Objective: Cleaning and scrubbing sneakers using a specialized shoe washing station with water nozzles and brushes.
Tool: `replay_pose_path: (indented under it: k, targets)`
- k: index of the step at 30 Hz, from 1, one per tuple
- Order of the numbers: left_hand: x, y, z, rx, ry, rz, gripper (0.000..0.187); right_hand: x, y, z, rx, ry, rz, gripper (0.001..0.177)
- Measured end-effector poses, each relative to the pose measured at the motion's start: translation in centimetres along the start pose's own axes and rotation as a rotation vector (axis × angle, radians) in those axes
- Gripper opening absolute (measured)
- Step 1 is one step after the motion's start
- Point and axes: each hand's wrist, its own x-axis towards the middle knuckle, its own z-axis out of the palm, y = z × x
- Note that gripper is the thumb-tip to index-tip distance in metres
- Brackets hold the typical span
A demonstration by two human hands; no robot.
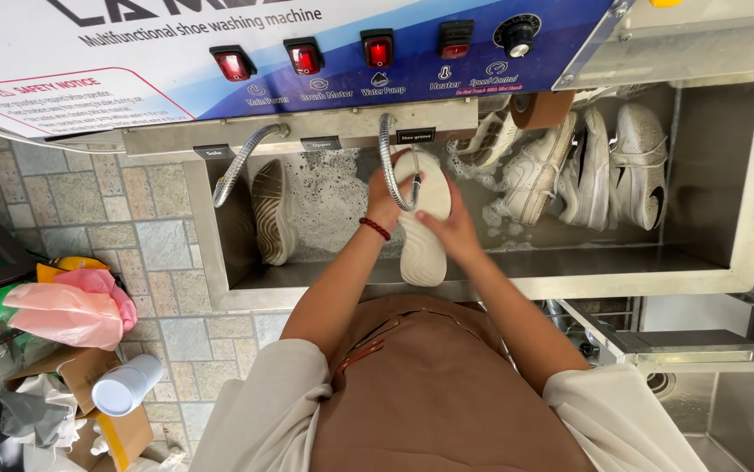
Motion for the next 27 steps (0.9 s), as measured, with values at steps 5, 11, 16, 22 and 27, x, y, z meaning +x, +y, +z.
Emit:
replay_pose_path:
  k: [5,11,16,22,27]
  targets:
    - [5.0,-2.4,-1.3,-0.204,0.217,-0.1,0.043,-3.2,0.3,2.5,-0.627,0.172,-0.075,0.127]
    - [10.4,-5.3,-2.9,-0.407,0.408,-0.269,0.034,-1.5,-2.7,2.4,-0.978,0.195,0.068,0.131]
    - [10.0,-1.7,-3.4,-0.544,0.46,-0.461,0.045,-0.7,-4.3,2.5,-1.031,0.155,0.003,0.129]
    - [9.8,-3.1,-4.0,-0.595,0.354,-0.299,0.064,-2.0,-4.5,2.3,-1.062,0.146,-0.095,0.119]
    - [7.7,0.5,-3.3,-0.942,0.141,-0.381,0.081,-2.1,-5.0,2.6,-1.075,0.192,-0.237,0.112]
